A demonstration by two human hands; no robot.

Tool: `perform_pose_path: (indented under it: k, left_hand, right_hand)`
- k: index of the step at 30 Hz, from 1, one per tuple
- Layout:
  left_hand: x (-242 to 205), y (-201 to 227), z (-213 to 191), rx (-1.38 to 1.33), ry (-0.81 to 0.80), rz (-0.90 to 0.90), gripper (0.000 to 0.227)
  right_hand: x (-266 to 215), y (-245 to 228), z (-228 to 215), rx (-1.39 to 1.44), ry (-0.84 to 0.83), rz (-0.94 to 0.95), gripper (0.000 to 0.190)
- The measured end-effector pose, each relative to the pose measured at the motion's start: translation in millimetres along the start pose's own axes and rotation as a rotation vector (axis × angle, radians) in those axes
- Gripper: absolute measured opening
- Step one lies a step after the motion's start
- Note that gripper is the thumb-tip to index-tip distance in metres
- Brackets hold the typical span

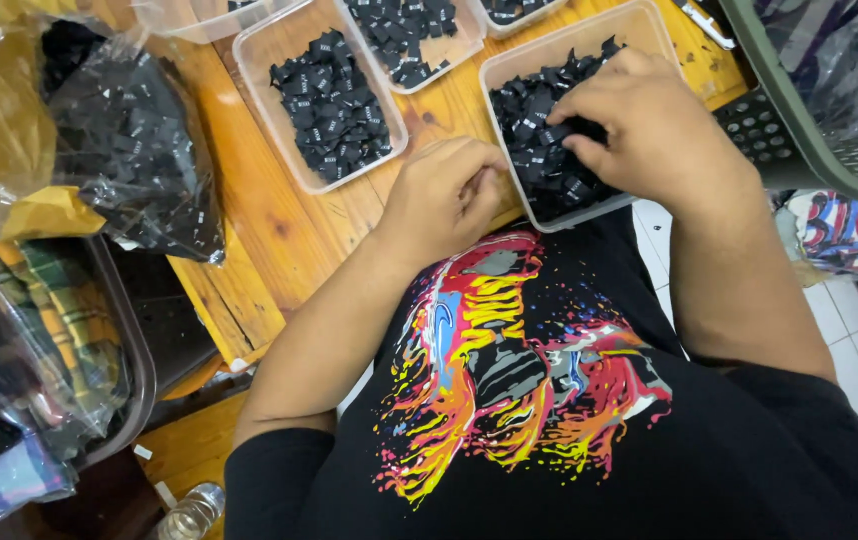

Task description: The person sorts small black rectangular parts from one clear plastic container into another on a wooden table. They pick up individual pieces with both hands and place them into a second container, repeating this action throughout the clip.

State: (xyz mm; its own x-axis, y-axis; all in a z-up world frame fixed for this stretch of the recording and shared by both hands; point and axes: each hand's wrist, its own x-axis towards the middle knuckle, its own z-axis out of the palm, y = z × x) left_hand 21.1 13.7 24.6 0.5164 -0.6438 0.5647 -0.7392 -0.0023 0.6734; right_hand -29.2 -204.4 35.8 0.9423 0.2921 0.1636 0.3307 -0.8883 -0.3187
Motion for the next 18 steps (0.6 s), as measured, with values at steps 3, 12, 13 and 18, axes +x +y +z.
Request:
perform_pose_path:
  k: [3, 12, 13, 18]
  left_hand:
    - [-1.3, -1.6, 0.2, 0.009, -0.008, -0.012, 0.011]
    - [-1.1, 1.2, -0.9, 0.028, -0.014, -0.009, 0.011]
    - [-1.1, 1.1, -0.5, 0.029, -0.014, -0.009, 0.011]
    - [9.7, -2.8, 3.5, -0.041, 0.139, -0.058, 0.015]
  right_hand:
    - [2.1, 0.3, 4.9, -0.028, -0.014, -0.002, 0.026]
    - [2.0, 3.8, 9.2, -0.055, -0.017, -0.041, 0.010]
    - [2.1, 3.2, 8.3, -0.055, -0.016, -0.041, 0.010]
    - [2.5, -18.6, -11.3, 0.264, 0.109, 0.036, 0.021]
